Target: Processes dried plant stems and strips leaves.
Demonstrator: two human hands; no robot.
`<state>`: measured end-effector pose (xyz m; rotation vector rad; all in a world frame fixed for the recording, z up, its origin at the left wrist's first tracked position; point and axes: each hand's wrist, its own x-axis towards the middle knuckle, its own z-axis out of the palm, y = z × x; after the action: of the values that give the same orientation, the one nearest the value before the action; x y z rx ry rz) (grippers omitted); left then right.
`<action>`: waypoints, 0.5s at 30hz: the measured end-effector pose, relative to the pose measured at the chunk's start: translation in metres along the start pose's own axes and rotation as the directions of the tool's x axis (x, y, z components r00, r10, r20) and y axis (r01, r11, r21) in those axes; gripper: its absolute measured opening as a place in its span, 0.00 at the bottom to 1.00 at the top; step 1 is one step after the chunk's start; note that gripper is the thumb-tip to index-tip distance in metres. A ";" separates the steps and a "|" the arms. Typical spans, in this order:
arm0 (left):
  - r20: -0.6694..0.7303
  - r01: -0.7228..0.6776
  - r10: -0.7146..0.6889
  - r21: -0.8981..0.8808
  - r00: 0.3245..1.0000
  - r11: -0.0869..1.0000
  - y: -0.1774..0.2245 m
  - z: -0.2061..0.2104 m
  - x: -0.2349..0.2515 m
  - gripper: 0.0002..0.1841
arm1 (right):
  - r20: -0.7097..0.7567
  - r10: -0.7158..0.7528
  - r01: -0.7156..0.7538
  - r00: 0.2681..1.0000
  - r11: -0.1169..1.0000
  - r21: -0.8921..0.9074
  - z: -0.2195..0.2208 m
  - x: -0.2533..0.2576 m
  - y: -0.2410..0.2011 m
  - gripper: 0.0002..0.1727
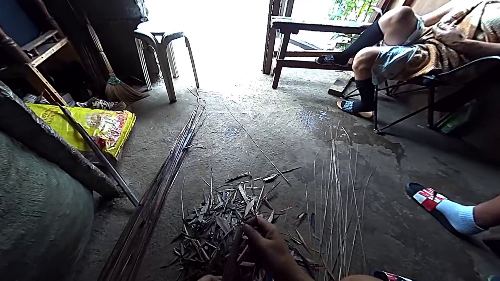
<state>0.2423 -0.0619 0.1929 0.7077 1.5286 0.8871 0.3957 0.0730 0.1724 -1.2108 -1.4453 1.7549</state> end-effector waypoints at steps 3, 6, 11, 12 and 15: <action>-0.086 0.034 -0.043 -0.103 0.995 0.994 0.004 -0.001 0.007 0.13 | 0.065 -0.093 0.110 0.994 0.937 -0.332 0.005 -0.008 0.006 0.14; -0.086 0.059 -0.076 -0.188 0.993 0.980 0.005 0.001 0.014 0.14 | 0.263 -0.138 0.262 0.955 0.811 -0.523 0.024 -0.026 0.010 0.12; -0.076 0.050 -0.072 -0.268 0.994 0.962 0.003 0.008 0.014 0.14 | 0.357 0.051 0.228 0.933 0.684 -0.693 0.041 -0.035 0.005 0.13; -0.065 0.054 -0.074 -0.278 0.995 0.959 0.004 0.009 0.013 0.14 | 0.347 0.029 0.250 0.938 0.636 -0.730 0.041 -0.034 0.007 0.12; -0.033 0.065 -0.079 -0.301 0.996 0.951 0.004 0.011 0.013 0.15 | 0.271 -0.201 0.337 0.941 0.495 -0.801 0.041 -0.031 0.019 0.09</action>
<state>0.2514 -0.0473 0.1893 0.4113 1.4087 1.0576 0.3754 0.0231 0.1640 -1.1654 -2.5794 0.8776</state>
